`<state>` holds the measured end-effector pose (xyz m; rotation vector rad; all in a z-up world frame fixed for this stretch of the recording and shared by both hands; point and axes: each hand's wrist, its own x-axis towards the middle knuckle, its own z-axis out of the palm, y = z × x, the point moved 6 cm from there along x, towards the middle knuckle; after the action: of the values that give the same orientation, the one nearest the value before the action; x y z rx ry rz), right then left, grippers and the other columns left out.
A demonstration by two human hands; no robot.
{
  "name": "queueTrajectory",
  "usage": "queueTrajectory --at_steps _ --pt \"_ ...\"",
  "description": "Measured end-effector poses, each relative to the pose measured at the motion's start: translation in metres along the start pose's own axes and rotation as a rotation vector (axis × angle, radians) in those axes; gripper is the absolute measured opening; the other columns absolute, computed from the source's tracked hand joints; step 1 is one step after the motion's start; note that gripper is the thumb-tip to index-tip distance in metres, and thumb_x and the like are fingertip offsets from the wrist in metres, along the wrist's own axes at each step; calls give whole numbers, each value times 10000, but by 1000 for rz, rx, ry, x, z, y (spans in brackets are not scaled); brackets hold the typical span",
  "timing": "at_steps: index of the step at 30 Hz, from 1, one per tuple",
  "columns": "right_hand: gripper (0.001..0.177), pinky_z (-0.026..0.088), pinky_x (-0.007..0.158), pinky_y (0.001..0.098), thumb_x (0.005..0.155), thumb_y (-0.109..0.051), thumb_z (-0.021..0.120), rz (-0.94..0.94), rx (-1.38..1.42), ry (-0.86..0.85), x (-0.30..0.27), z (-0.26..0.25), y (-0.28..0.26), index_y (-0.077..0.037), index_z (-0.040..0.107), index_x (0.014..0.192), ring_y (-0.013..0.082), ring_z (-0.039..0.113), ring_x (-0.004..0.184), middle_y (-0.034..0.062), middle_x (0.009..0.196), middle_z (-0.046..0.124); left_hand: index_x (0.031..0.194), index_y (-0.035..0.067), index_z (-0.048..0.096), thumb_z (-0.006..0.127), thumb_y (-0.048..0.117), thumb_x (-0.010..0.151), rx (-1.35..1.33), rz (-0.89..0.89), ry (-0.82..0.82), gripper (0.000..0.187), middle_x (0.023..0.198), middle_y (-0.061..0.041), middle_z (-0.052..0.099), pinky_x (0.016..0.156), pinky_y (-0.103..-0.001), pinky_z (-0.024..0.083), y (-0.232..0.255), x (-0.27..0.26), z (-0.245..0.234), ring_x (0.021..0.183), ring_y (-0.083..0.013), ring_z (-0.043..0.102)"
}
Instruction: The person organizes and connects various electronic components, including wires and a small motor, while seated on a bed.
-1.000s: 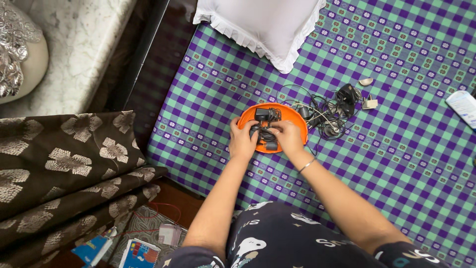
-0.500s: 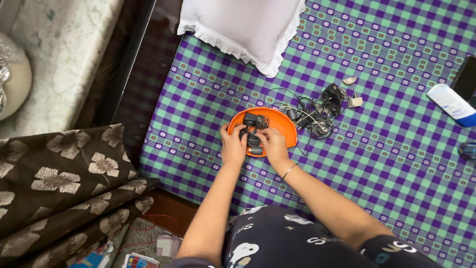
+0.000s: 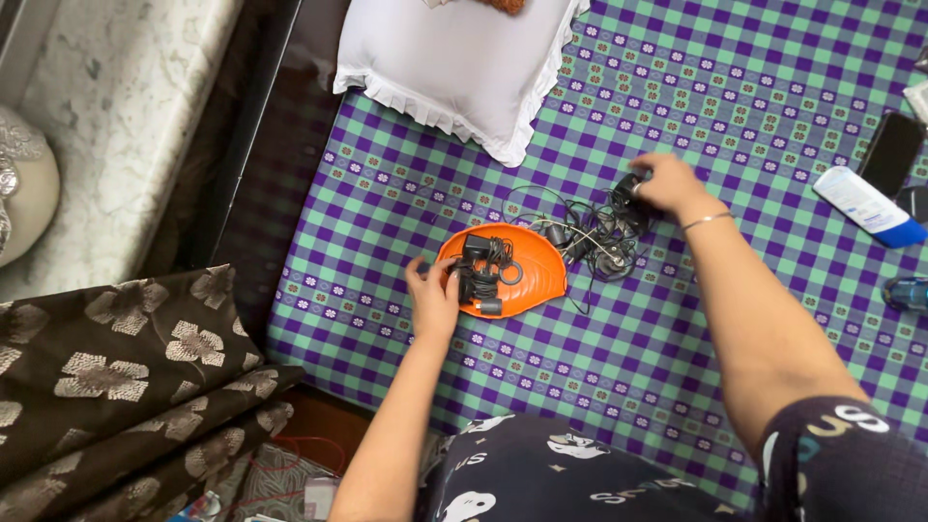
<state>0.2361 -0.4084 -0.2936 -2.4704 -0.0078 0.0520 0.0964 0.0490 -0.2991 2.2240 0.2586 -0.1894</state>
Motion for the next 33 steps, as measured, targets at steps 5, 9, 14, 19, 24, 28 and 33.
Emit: queueTrajectory --at_steps 5,9,14,19,24,28,33 --pt "531 459 1084 480 659 -370 877 46 -444 -260 6 39 9 -130 782 1123 330 694 1054 133 1061 786 1171 167 697 680 197 954 -97 110 164 220 1417 -209 416 1032 -445 492 3 6 -14 1290 -403 496" --pt "513 525 932 493 643 -360 911 260 -509 -237 -7 22 -3 -150 790 1094 377 613 1121 129 1078 757 1147 161 718 693 176 951 -62 172 196 198 1403 -200 436 1078 -464 442 23 24 -29 1314 -408 473" --pt "560 569 909 443 779 -193 873 246 -108 12 -30 -27 -26 -120 702 1307 345 713 1028 169 1117 738 1130 145 727 681 159 970 -87 347 248 167 1327 -149 513 1090 -441 446 89 49 -63 1254 -348 523" --pt "510 562 942 338 824 -62 842 -20 239 146 -36 -97 -81 -34 675 1305 207 699 1096 116 1163 739 1087 111 733 651 117 974 -222 543 188 140 1205 -123 605 1042 -401 469 175 56 -73 1173 -309 577" --pt "494 567 889 306 860 -87 818 22 428 81 -41 -172 -172 -37 677 1331 157 679 1027 91 1140 730 1125 77 783 621 200 1009 -441 513 -172 234 945 -97 756 743 -310 537 253 58 -34 795 -172 636" --pt "514 567 888 297 828 -76 824 -100 329 20 -58 -208 -270 -19 669 1315 165 699 1041 98 1143 741 1313 63 640 580 346 1011 -651 453 -519 418 1000 -28 731 639 -274 540 329 56 10 785 -112 655" --pt "577 557 975 327 789 25 767 -342 199 74 -80 -227 -340 25 649 1354 196 684 1136 134 1244 717 1151 -34 641 680 329 984 -919 289 -773 401 963 -156 705 611 -345 665 386 48 20 723 -234 749"
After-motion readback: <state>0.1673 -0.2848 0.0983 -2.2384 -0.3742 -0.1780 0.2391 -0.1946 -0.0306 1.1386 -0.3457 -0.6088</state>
